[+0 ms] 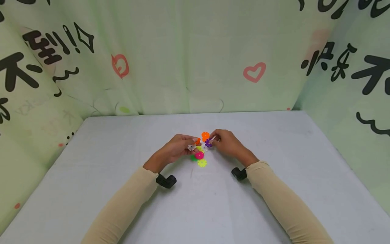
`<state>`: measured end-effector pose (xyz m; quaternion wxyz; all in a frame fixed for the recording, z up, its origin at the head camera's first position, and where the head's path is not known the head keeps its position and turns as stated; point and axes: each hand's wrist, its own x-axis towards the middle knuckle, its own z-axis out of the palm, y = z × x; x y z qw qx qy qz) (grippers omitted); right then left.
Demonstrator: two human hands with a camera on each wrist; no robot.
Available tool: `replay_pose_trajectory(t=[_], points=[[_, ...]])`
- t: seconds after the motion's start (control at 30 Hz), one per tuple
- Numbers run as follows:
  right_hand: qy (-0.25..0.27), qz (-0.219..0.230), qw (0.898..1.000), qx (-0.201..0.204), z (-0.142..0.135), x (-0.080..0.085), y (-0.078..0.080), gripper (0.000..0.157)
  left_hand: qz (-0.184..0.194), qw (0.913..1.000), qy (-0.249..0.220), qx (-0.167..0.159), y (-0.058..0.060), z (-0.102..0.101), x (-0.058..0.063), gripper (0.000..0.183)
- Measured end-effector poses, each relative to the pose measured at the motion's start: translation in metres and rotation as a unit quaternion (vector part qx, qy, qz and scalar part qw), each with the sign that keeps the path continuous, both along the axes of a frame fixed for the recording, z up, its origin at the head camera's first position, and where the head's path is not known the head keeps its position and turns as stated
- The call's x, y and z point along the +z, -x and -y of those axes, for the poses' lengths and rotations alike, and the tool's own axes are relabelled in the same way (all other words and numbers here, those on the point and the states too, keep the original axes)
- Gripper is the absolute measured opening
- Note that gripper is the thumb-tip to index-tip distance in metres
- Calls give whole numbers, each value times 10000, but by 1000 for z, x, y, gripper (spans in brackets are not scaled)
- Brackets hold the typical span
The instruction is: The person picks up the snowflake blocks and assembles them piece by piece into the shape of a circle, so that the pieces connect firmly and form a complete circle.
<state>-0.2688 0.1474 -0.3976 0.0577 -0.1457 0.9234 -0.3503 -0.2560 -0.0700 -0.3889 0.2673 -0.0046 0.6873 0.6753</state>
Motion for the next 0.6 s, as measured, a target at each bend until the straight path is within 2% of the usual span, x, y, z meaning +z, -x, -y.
replay_pose_trajectory(t=[0.23,0.6], points=[[847,-188,9962,69,2,6,-3,17,-182,9998,-14,-71,-2,-2,-1,29],[1428,-71,9897,94,5,5,-4,17,-225,9997,-49,-81,-2,-6,-5,30]])
